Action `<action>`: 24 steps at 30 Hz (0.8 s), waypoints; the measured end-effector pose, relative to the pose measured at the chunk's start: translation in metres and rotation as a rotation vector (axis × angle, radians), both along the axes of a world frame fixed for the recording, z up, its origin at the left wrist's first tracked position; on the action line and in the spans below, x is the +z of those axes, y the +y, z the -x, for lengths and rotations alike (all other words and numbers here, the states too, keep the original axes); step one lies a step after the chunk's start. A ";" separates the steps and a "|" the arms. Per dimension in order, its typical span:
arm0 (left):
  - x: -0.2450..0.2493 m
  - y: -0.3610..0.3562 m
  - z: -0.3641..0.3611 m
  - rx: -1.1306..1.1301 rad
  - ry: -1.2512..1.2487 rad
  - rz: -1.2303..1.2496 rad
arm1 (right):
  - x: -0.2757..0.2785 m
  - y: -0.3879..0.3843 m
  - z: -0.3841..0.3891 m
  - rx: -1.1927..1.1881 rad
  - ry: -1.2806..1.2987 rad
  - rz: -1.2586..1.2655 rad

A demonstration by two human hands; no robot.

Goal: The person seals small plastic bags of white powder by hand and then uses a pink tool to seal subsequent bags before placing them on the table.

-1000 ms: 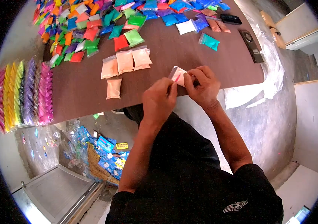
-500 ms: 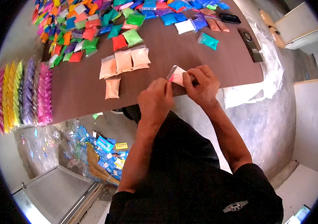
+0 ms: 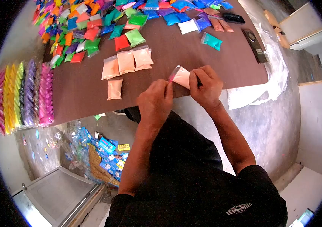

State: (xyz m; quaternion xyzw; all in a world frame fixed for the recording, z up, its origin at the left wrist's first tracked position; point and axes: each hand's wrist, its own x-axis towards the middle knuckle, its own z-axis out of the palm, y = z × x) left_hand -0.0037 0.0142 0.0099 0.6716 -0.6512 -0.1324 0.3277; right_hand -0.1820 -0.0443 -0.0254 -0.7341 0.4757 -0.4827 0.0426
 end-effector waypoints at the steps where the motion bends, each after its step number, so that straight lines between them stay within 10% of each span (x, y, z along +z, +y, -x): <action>1: -0.001 0.000 0.005 -0.051 0.060 0.033 | -0.001 0.000 0.000 0.001 -0.007 0.004; 24: 0.002 -0.025 0.005 -0.085 -0.033 -0.022 | -0.003 0.001 0.000 0.002 0.012 0.006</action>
